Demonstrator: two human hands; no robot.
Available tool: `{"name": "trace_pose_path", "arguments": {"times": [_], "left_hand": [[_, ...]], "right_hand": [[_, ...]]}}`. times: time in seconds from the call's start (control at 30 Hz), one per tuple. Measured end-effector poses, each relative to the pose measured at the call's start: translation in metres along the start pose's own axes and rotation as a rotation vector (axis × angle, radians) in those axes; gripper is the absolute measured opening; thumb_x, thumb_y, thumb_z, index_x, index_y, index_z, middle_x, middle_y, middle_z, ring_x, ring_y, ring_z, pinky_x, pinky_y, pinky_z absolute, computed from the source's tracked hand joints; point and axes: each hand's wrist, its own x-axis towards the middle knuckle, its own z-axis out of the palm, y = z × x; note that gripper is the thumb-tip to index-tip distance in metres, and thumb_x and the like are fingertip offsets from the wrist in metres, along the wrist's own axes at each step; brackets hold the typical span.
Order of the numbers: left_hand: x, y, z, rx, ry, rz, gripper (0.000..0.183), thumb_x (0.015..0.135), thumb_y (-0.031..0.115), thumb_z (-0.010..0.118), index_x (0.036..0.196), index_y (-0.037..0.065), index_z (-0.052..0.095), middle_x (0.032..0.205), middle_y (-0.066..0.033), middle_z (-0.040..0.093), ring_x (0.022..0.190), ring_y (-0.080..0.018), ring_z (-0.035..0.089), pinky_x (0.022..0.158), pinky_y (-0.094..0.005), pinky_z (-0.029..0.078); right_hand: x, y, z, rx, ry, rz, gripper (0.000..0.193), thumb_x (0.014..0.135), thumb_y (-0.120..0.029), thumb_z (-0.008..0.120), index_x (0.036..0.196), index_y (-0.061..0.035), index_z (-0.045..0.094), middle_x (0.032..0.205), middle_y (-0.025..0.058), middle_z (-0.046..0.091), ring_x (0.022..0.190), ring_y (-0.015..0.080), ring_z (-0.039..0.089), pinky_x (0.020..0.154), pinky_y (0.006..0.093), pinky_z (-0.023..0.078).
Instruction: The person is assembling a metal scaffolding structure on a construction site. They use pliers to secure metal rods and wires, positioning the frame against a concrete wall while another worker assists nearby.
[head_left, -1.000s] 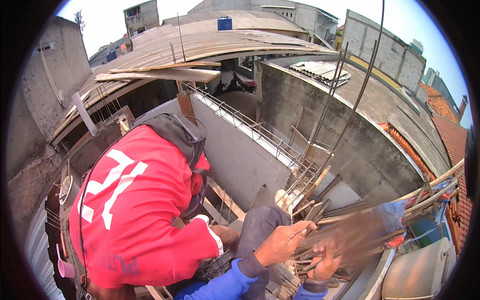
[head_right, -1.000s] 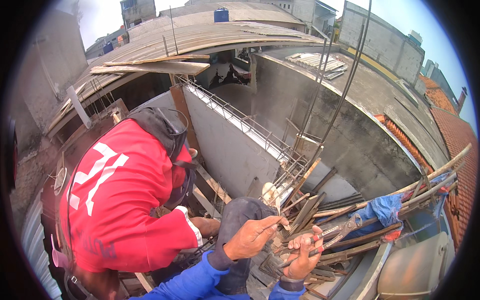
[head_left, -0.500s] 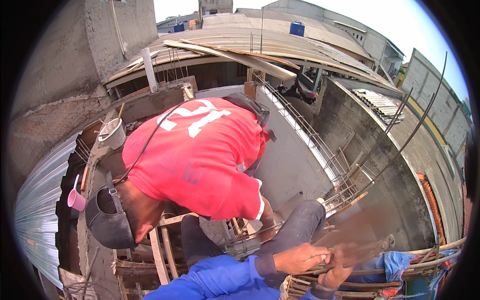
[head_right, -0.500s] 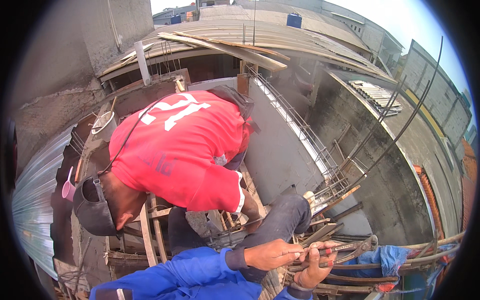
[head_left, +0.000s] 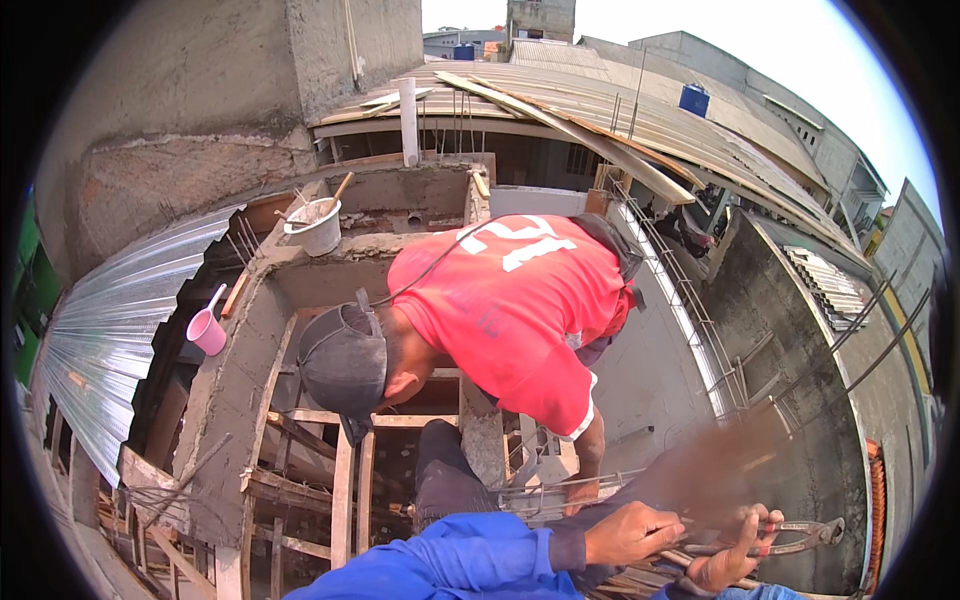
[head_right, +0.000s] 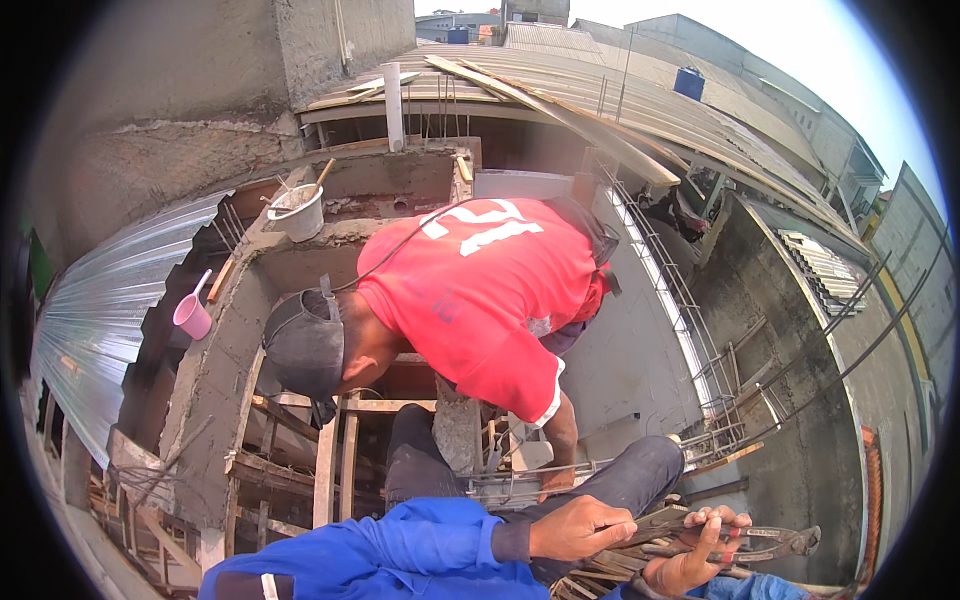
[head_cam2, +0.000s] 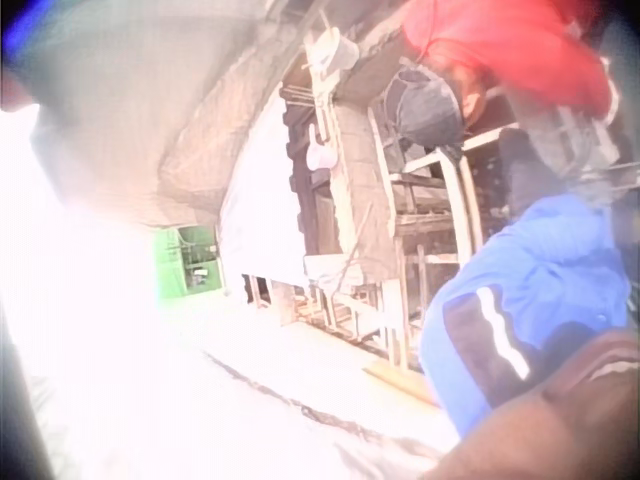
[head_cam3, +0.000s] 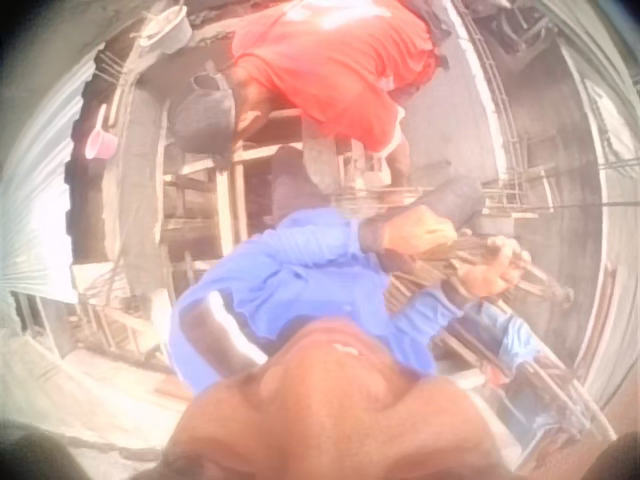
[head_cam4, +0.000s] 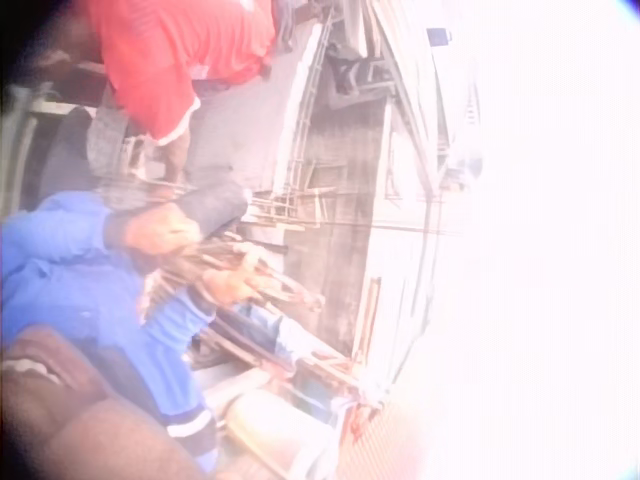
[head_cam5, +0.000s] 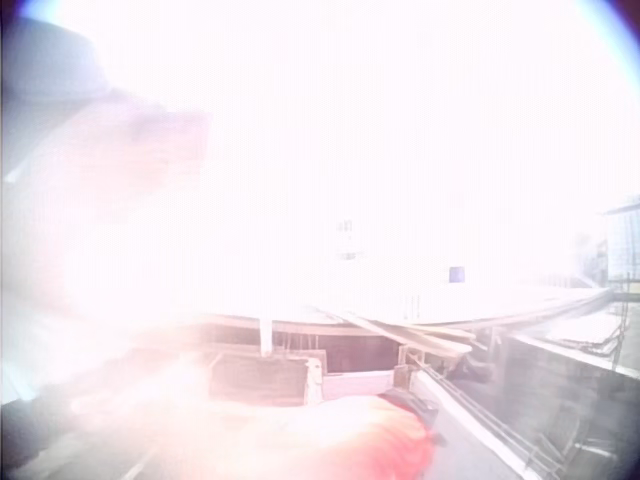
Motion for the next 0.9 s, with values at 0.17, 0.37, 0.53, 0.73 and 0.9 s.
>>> {"name": "trace_pose_path", "arguments": {"times": [0.17,0.37,0.53,0.73,0.9], "left_hand": [[-0.002,0.005,-0.024,0.098,0.065,-0.027,0.046,0.099,0.035,0.047,0.07,0.0,0.054,0.058,-0.0176,0.05,0.051,-0.0328,0.048,0.053,-0.0433,0.038],[-0.03,-0.035,0.006,0.304,0.206,0.112,0.017,0.084,0.031,0.064,0.087,0.016,0.072,0.079,-0.0092,0.071,0.065,-0.026,0.066,0.059,-0.0415,0.052],[-0.038,-0.038,-0.011,0.341,0.282,0.178,0.018,0.085,0.025,0.058,0.085,0.012,0.071,0.079,-0.0102,0.07,0.066,-0.0262,0.065,0.06,-0.0411,0.051],[-0.047,-0.009,-0.049,-0.021,0.434,-0.006,0.019,0.084,0.024,0.058,0.082,0.01,0.071,0.079,-0.0117,0.07,0.066,-0.0241,0.065,0.059,-0.0406,0.05],[-0.066,-0.04,-0.052,0.056,0.363,-0.135,0.022,0.088,0.028,0.055,0.085,0.013,0.071,0.08,-0.0098,0.07,0.062,-0.0225,0.065,0.055,-0.0401,0.049]], "right_hand": [[0.008,0.02,0.002,-0.7,0.078,-0.387,0.039,0.085,-0.007,0.067,0.122,-0.003,0.056,0.099,0.0146,0.062,0.083,0.0259,0.063,0.07,0.0341,0.055],[0.009,-0.005,0.104,-0.104,0.087,-0.352,0.024,0.081,-0.01,0.071,0.096,0.0018,0.056,0.071,0.0069,0.055,0.06,0.0167,0.055,0.05,0.0275,0.044],[0.019,0.005,0.113,-0.232,-0.023,-0.335,0.025,0.083,-0.013,0.071,0.095,0.0025,0.056,0.072,0.0083,0.056,0.061,0.0172,0.055,0.051,0.0283,0.047],[0.017,0.017,0.122,-0.207,-0.169,-0.232,0.024,0.086,-0.015,0.069,0.099,0.0004,0.056,0.082,0.0084,0.059,0.07,0.0174,0.057,0.061,0.0287,0.049],[-0.004,0.025,0.127,-0.658,-0.123,-0.238,0.025,0.088,-0.017,0.067,0.104,-0.0011,0.057,0.087,0.0083,0.061,0.076,0.0192,0.059,0.067,0.0287,0.05]]}}
